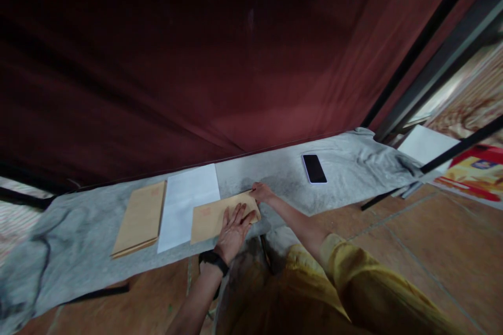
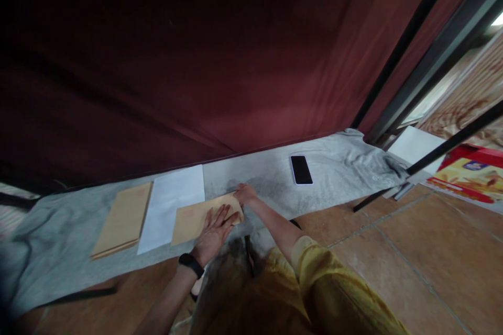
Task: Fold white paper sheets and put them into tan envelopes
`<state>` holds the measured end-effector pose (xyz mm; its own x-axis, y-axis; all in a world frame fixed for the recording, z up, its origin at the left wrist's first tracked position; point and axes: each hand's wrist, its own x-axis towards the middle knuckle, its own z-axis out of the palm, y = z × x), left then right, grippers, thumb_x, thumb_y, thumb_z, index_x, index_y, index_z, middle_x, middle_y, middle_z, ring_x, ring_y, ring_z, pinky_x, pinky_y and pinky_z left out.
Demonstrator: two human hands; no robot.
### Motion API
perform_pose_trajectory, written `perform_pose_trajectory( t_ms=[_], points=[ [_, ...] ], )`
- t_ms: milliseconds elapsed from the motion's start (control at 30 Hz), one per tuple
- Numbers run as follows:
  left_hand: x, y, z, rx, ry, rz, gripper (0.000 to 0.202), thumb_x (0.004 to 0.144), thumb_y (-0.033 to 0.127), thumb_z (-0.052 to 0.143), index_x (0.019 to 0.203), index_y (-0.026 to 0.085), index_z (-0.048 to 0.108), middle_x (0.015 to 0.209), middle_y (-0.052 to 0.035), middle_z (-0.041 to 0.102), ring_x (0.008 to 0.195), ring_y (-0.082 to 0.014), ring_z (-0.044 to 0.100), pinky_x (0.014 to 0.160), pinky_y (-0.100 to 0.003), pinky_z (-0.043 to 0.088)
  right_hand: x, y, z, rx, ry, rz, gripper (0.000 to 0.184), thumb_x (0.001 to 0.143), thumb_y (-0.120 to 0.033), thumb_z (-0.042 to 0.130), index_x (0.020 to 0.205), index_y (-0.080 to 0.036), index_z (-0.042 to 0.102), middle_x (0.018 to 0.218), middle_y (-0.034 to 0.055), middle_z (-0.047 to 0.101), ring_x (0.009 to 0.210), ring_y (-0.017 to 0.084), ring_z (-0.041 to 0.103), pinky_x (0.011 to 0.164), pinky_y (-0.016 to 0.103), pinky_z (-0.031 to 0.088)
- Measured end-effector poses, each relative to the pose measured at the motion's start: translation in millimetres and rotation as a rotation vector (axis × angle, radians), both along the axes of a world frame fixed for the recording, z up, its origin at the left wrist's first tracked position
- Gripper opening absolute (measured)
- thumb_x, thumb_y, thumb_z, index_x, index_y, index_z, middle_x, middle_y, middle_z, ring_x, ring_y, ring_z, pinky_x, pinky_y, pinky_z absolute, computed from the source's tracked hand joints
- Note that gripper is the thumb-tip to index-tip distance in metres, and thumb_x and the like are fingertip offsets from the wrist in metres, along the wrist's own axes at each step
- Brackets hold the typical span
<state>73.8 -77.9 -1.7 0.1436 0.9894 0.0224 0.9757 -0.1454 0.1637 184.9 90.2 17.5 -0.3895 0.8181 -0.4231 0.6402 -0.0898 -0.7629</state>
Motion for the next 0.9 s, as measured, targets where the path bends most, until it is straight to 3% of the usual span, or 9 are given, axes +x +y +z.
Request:
perform_pose_trajectory(
  t_ms=[133, 267, 333, 400, 467, 533, 600, 700, 900],
  points=[
    [7, -17, 13.9, 0.212, -0.115, 0.059, 0.049, 0.098, 0.025, 0.045, 0.147, 0.031, 0.047, 0.161, -0.0063, 0.037, 0.151, -0.0274, 0.027, 0.123, -0.058, 0.015, 23, 0, 2.0, -0.102, 0.275, -0.140, 0.019, 0.086, -0.030, 0.067, 0.079, -0.013, 0.064, 0.064, -0.0008, 0.063, 0.062, 0.013, 0.063, 0.062, 0.024, 0.054],
    [14, -26, 17.3, 0.422, -0.576, 0.445, 0.052, 0.097, 0.041, 0.052, 0.146, 0.025, 0.046, 0.158, -0.0117, 0.040, 0.147, -0.0276, 0.035, 0.121, -0.051, 0.028, 56, -8, -2.5, -0.107, 0.581, -0.392, 0.022, 0.076, -0.036, 0.067, 0.074, -0.020, 0.053, 0.064, -0.0020, 0.061, 0.062, 0.014, 0.062, 0.059, 0.026, 0.055],
    [20, -22, 15.2, 0.330, -0.950, 0.646, 0.054, 0.095, 0.046, 0.056, 0.143, 0.022, 0.049, 0.149, -0.0149, 0.051, 0.138, -0.0276, 0.048, 0.116, -0.049, 0.037, 68, -19, -9.3, -0.099, 0.697, -0.515, 0.029, 0.072, -0.043, 0.068, 0.073, -0.022, 0.048, 0.065, -0.0025, 0.060, 0.063, 0.015, 0.062, 0.061, 0.028, 0.055],
    [29, -13, 13.7, 0.136, -1.335, 0.779, 0.056, 0.091, 0.048, 0.061, 0.138, 0.019, 0.050, 0.134, -0.0163, 0.063, 0.123, -0.0262, 0.062, 0.109, -0.046, 0.046, 74, -32, -18.0, -0.090, 0.784, -0.620, 0.037, 0.068, -0.050, 0.069, 0.072, -0.024, 0.044, 0.066, -0.0028, 0.058, 0.065, 0.015, 0.062, 0.061, 0.029, 0.055],
    [41, -3, 14.0, -0.049, -1.637, 0.839, 0.056, 0.087, 0.045, 0.069, 0.133, 0.019, 0.051, 0.119, -0.0153, 0.070, 0.107, -0.0239, 0.070, 0.099, -0.042, 0.053, 74, -47, -26.7, -0.083, 0.848, -0.703, 0.043, 0.065, -0.055, 0.071, 0.072, -0.024, 0.043, 0.067, -0.0031, 0.057, 0.067, 0.015, 0.061, 0.062, 0.028, 0.054],
    [53, 8, 15.4, -0.168, -1.806, 0.836, 0.054, 0.082, 0.038, 0.076, 0.127, 0.018, 0.053, 0.107, -0.0127, 0.074, 0.093, -0.0216, 0.073, 0.090, -0.038, 0.057, 71, -59, -33.3, -0.081, 0.895, -0.756, 0.047, 0.062, -0.057, 0.074, 0.073, -0.024, 0.043, 0.068, -0.0038, 0.056, 0.068, 0.014, 0.061, 0.064, 0.028, 0.054],
    [63, 16, 16.2, -0.183, -1.849, 0.806, 0.049, 0.077, 0.028, 0.080, 0.119, 0.018, 0.057, 0.099, -0.0098, 0.075, 0.083, -0.0187, 0.073, 0.082, -0.033, 0.059, 68, -68, -37.2, -0.086, 0.927, -0.781, 0.049, 0.060, -0.058, 0.076, 0.073, -0.023, 0.044, 0.069, -0.0043, 0.056, 0.068, 0.014, 0.062, 0.065, 0.028, 0.055],
    [70, 25, 14.4, -0.088, -1.775, 0.786, 0.043, 0.073, 0.020, 0.079, 0.111, 0.017, 0.061, 0.086, -0.0048, 0.073, 0.070, -0.0139, 0.069, 0.068, -0.025, 0.056, 69, -73, -40.1, -0.105, 0.937, -0.735, 0.048, 0.062, -0.058, 0.077, 0.076, -0.023, 0.047, 0.070, -0.0038, 0.059, 0.068, 0.014, 0.063, 0.067, 0.029, 0.057],
    [53, 30, 3.5, -0.062, -1.548, 0.862, 0.038, 0.070, 0.019, 0.070, 0.107, 0.015, 0.061, 0.062, 0.0029, 0.065, 0.051, -0.0088, 0.057, 0.049, -0.018, 0.042, 86, -70, -47.7, -0.138, 0.765, -0.509, 0.039, 0.069, -0.052, 0.075, 0.081, -0.021, 0.055, 0.066, -0.0013, 0.062, 0.055, 0.016, 0.060, 0.054, 0.031, 0.055]
  ],
)
